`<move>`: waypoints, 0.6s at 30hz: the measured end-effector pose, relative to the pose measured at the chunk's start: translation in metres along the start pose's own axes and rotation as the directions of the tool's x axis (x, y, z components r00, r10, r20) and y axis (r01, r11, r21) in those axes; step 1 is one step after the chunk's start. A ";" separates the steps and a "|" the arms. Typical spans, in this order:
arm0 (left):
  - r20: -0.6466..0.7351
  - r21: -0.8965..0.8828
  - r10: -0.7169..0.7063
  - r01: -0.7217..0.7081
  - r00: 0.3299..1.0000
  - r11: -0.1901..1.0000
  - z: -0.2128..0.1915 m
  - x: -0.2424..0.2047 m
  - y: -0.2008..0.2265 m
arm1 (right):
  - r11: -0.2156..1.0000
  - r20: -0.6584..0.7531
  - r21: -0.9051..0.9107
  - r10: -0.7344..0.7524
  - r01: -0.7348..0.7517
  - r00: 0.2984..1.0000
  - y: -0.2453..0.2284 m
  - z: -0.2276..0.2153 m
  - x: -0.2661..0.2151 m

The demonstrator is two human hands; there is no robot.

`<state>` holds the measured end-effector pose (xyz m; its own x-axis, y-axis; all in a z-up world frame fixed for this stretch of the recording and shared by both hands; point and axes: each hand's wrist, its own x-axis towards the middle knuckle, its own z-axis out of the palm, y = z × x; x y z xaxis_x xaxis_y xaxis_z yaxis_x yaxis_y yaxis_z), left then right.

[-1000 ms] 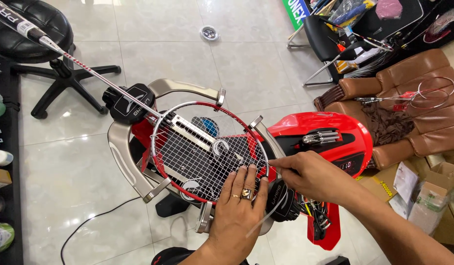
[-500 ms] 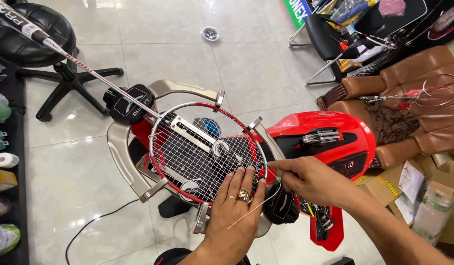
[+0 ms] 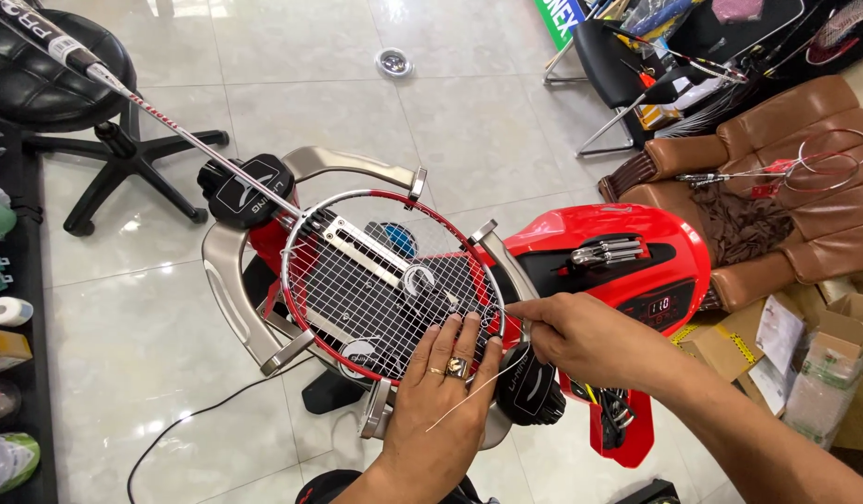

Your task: The person strings a badminton racket mounted on a red tensioning machine. They thread the string through the grommets, pull it tight, and secure it using a yellow plastic tool and a metal clamp. The process involves repeated threading, pulling, and clamping of the string across the racket head.

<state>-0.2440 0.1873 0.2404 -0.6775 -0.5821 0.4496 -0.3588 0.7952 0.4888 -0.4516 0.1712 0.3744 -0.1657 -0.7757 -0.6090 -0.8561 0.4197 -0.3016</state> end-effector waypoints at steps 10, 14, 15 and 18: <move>0.030 -0.002 0.017 -0.017 0.999 1.000 0.001 -0.003 -0.003 | 0.995 0.047 -0.096 -0.007 0.012 0.999 -0.003 -0.006 0.006; 0.008 -0.008 0.008 -0.008 1.000 1.000 -0.001 -0.004 -0.003 | 0.995 0.046 -0.096 0.024 -0.020 0.999 -0.008 -0.006 0.004; 0.003 -0.005 0.006 -0.006 1.000 1.000 -0.001 -0.004 -0.003 | 0.997 0.053 -0.080 0.020 -0.016 0.998 -0.010 -0.006 0.003; -0.021 -0.016 -0.001 0.000 1.000 1.000 -0.001 -0.004 -0.003 | 0.993 0.029 -0.111 -0.029 0.032 0.999 -0.010 -0.006 0.002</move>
<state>-0.2395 0.1869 0.2373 -0.6633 -0.5862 0.4651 -0.3486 0.7920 0.5012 -0.4465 0.1627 0.3800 -0.1264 -0.7736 -0.6210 -0.9101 0.3395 -0.2377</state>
